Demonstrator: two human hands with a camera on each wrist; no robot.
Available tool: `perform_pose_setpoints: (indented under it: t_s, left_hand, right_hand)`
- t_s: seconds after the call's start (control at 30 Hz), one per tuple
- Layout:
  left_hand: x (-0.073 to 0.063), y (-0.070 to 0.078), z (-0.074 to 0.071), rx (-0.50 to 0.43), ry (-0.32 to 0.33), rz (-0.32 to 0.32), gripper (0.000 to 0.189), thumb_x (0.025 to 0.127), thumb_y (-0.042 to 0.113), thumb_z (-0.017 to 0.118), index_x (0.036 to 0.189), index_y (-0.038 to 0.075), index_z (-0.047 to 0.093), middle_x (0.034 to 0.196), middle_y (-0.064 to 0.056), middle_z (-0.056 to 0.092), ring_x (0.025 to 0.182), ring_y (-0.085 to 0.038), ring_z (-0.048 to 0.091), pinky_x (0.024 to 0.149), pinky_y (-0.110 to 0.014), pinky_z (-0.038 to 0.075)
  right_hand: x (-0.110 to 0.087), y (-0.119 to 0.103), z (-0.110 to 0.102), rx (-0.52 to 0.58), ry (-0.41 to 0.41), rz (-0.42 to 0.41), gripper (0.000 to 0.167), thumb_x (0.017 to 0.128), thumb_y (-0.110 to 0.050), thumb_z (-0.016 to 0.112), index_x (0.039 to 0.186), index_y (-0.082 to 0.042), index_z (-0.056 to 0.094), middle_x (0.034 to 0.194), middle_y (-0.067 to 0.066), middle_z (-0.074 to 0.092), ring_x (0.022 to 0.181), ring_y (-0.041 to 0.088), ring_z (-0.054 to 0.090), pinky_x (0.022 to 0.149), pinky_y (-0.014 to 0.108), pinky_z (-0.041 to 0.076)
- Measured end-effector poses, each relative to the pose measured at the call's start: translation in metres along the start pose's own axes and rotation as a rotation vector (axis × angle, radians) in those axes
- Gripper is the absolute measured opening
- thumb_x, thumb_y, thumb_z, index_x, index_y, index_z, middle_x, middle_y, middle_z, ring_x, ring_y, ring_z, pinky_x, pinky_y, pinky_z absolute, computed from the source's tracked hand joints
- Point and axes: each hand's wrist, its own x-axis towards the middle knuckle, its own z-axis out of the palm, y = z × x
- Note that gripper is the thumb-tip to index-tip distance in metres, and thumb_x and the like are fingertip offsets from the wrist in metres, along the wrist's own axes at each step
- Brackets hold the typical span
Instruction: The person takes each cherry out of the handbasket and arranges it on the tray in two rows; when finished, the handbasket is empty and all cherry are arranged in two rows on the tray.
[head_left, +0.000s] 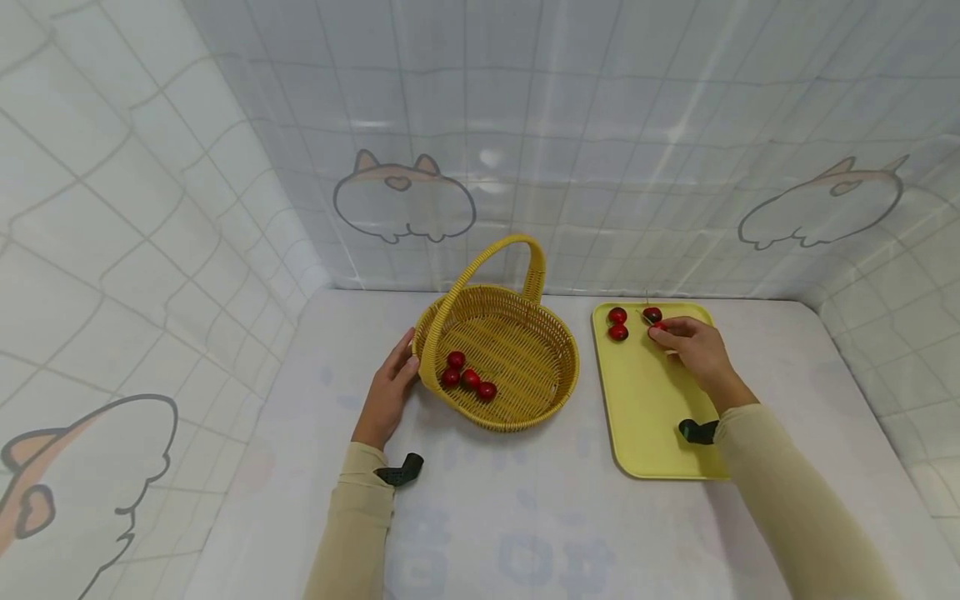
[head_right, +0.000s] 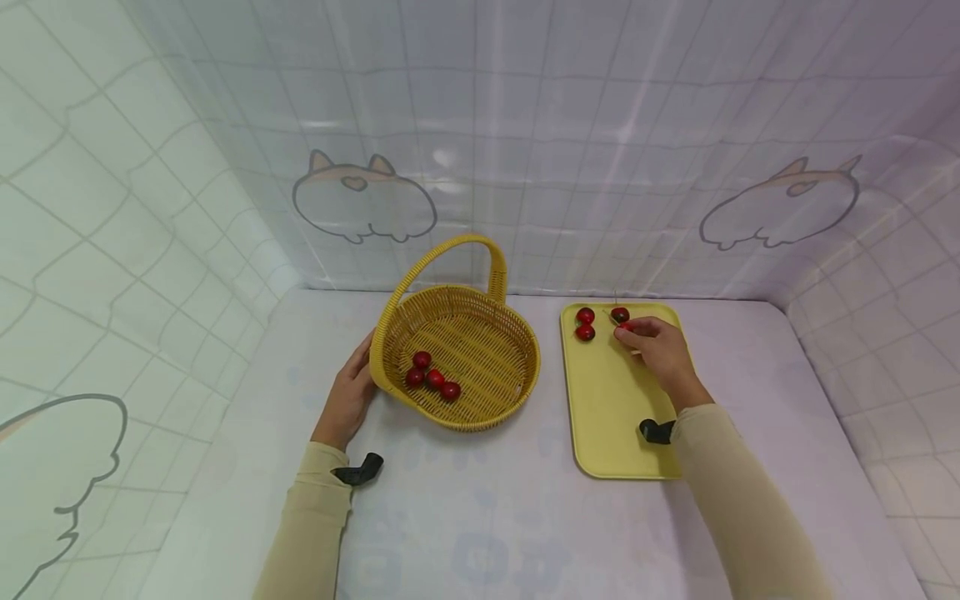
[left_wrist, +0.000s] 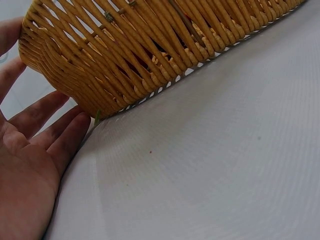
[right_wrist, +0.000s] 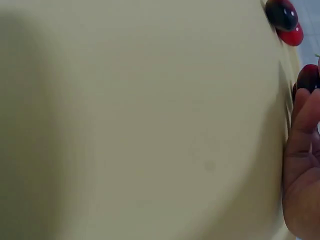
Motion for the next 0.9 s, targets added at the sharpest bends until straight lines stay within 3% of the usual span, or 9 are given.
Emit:
perform_pose_setpoints:
  t_s: [0.2,0.5,0.9]
  left_hand:
    - [0.0,0.0,0.0,0.007,0.0,0.003,0.055,0.103,0.05,0.055,0.155,0.046,0.038,0.16,-0.002,0.042,0.149,-0.02,0.04,0.125,-0.047,0.029]
    - [0.002,-0.001,-0.001,-0.024,-0.01,-0.001,0.055,0.103,0.048,0.056,0.155,0.045,0.038,0.159,-0.001,0.044,0.147,-0.017,0.042,0.124,-0.044,0.03]
    - [0.001,0.0,-0.001,-0.016,-0.009,-0.004,0.055,0.104,0.046,0.055,0.156,0.043,0.037,0.16,-0.003,0.042,0.148,-0.018,0.041,0.125,-0.043,0.03]
  right_hand:
    - [0.007,0.005,-0.001,0.014,0.0,0.05,0.053,0.089,-0.048,0.077,0.123,-0.01,0.064,0.084,-0.018,0.066,0.079,0.005,0.063,0.066,0.021,0.053]
    - [0.014,0.011,-0.003,0.006,0.013,0.047,0.055,0.087,-0.051,0.078,0.12,-0.009,0.065,0.076,-0.015,0.066,0.071,0.006,0.06,0.062,0.023,0.05]
    - [0.014,0.011,0.001,0.126,0.015,0.052,0.049,0.086,-0.045,0.081,0.114,-0.007,0.068,0.076,-0.012,0.067,0.066,0.006,0.063,0.06,0.021,0.053]
